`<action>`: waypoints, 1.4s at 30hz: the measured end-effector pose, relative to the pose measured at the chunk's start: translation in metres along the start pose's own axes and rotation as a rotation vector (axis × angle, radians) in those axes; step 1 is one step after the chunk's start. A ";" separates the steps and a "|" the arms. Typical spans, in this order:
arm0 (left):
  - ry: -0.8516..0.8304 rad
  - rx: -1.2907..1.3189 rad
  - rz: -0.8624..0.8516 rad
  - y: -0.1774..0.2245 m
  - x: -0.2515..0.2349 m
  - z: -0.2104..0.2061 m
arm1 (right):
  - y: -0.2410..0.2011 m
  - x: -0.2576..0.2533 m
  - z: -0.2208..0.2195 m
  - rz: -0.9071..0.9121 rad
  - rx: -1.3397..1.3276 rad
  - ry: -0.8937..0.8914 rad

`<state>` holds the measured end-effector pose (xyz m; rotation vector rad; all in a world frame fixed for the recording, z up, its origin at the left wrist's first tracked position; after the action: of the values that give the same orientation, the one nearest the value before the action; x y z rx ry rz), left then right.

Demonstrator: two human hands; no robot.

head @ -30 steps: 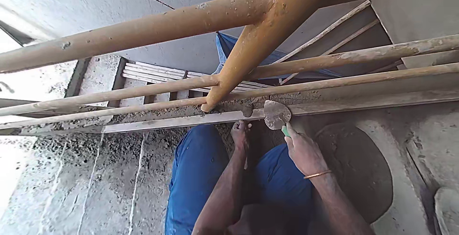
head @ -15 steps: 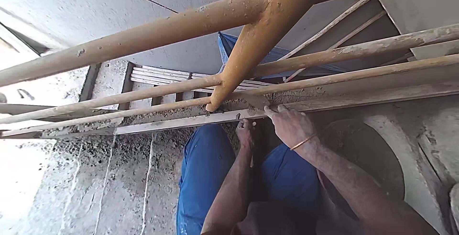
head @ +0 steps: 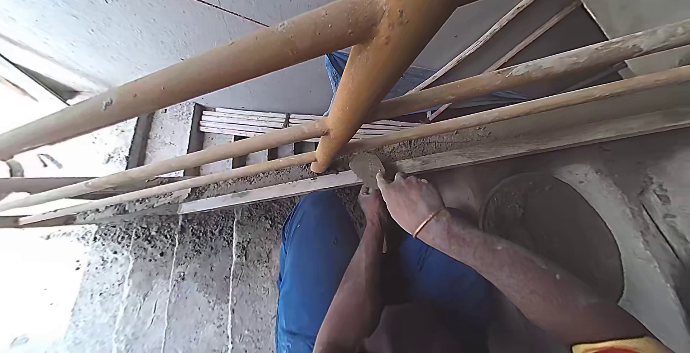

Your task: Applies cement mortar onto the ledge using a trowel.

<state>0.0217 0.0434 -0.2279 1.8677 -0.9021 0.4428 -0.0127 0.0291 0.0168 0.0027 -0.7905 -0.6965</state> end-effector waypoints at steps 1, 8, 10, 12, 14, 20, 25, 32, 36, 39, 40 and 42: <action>-0.021 0.028 -0.005 -0.004 -0.003 0.001 | 0.005 -0.001 0.003 -0.031 -0.008 0.019; -0.015 0.074 0.016 -0.014 -0.008 -0.002 | 0.085 0.025 -0.002 -0.309 -0.152 0.093; -0.022 0.075 0.016 -0.012 -0.006 -0.002 | 0.108 0.038 -0.002 -0.387 -0.168 0.110; -0.021 0.064 0.006 -0.011 -0.004 -0.002 | 0.132 0.047 -0.003 -0.454 -0.218 0.117; -0.032 0.044 0.004 -0.011 -0.005 -0.003 | 0.159 0.054 -0.005 -0.499 -0.267 0.146; -0.041 0.052 0.000 -0.011 -0.005 -0.001 | 0.249 0.079 0.002 -0.629 -0.350 0.290; -0.066 0.032 -0.002 -0.012 -0.006 -0.001 | 0.338 0.132 -0.016 -0.790 -0.459 0.591; -0.089 -0.015 -0.016 -0.011 -0.002 -0.001 | 0.331 0.194 -0.119 -0.779 -0.842 0.552; -0.149 -0.003 -0.056 -0.016 -0.007 0.001 | 0.284 0.163 -0.154 -0.643 -0.703 0.322; -0.145 0.014 -0.037 -0.012 -0.004 -0.001 | 0.268 0.142 -0.178 -0.724 -0.620 0.206; -0.141 0.012 -0.024 -0.012 -0.002 -0.002 | 0.271 0.146 -0.185 -0.772 -0.610 0.143; -0.153 0.029 -0.012 -0.011 -0.003 -0.001 | 0.278 0.169 -0.193 -0.856 -0.609 0.025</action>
<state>0.0279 0.0482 -0.2368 1.9523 -0.9901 0.3100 0.3564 0.1009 0.0596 -0.2118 -0.5039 -1.7278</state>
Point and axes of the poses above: each hand's wrist, its own x-axis away from the middle knuckle, its own z-axis out of the back of the hand, y = z × x, the point moved 2 cm from there along -x, towards the middle knuckle, and after that the axes turned 6 degrees about -x, right-handed, at the moved point
